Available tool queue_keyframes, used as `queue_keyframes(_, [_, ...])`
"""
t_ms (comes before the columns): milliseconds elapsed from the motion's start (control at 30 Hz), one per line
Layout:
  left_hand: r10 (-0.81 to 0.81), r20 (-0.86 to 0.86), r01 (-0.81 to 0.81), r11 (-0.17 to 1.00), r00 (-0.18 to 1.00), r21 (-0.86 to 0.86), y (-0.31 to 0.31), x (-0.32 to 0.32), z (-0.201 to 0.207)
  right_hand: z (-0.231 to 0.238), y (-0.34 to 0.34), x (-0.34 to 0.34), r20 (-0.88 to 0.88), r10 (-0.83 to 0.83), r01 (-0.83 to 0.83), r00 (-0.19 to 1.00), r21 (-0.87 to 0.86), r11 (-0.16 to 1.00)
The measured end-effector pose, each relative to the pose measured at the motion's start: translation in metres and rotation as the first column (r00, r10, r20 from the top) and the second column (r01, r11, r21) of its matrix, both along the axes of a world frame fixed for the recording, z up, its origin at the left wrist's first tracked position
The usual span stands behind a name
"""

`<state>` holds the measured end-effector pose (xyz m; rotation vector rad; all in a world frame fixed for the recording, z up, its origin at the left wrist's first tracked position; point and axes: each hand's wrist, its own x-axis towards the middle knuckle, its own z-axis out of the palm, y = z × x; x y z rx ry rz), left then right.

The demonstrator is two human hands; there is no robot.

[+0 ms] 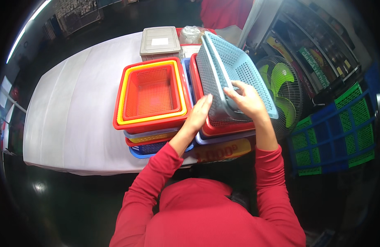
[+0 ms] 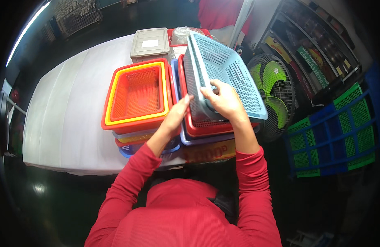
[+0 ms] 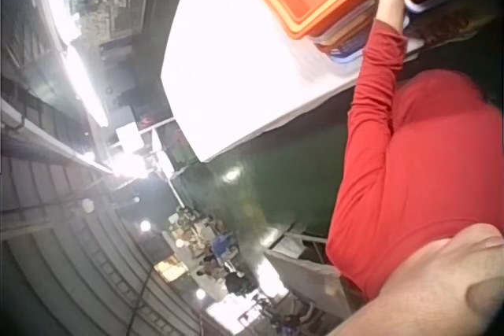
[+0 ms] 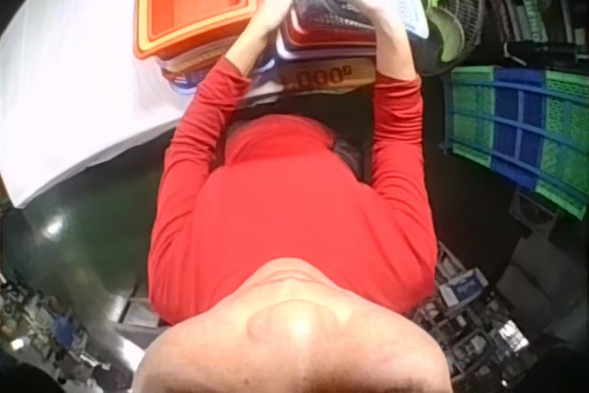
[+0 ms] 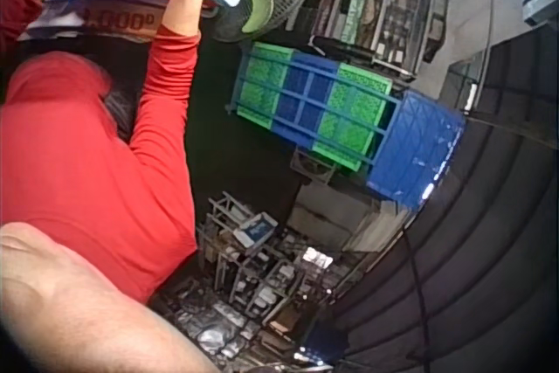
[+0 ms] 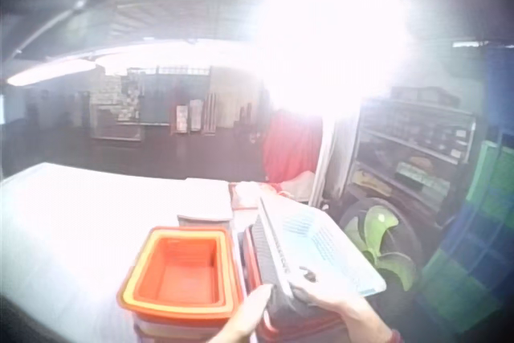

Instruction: The person sorts various plastic baskets by color and size, picking them from a stack on a table and placing them into groups on the same table and then carrying two baskets to another table.

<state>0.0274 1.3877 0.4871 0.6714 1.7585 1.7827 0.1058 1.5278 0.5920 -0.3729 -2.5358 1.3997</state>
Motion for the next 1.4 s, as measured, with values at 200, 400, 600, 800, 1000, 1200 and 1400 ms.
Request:
queue_keyframes(200, [0.291,0.136,-0.307,0.944,0.947,0.117,0.048,-0.006,0.026,-0.014,0.008,0.032,-0.103,0.399,-0.392,0.911,0.076,0.917])
queue_keyframes(400, [0.134,0.422,-0.313,0.865,0.897,0.392,0.035,-0.042,0.024,0.031,0.017,0.076,-0.659,0.086,0.168,0.748,0.313,0.935])
queue_keyframes(600, [-0.069,0.566,-0.33,0.753,0.822,0.57,-0.031,-0.076,0.075,0.018,0.037,0.111,-0.775,-0.106,0.258,0.623,0.076,0.963])
queue_keyframes(800, [0.248,0.321,-0.381,0.796,0.914,0.47,-0.127,-0.108,0.114,-0.035,0.035,0.086,-0.287,0.193,-0.038,0.938,0.469,0.883])
queue_keyframes(1000, [0.685,0.405,-0.794,0.483,0.605,0.369,-0.221,-0.133,0.106,-0.101,0.028,0.074,0.09,0.294,-0.267,0.952,0.716,0.644])
queue_keyframes(1200, [0.859,0.407,-0.945,0.231,0.31,0.231,-0.397,-0.158,0.011,-0.104,0.027,0.053,0.261,0.291,-0.38,0.92,0.772,0.509])
queue_keyframes(1400, [0.908,0.418,-0.999,0.028,0.039,0.032,-0.432,-0.13,-0.1,-0.095,0.028,0.049,0.227,0.247,-0.329,0.942,0.765,0.553])
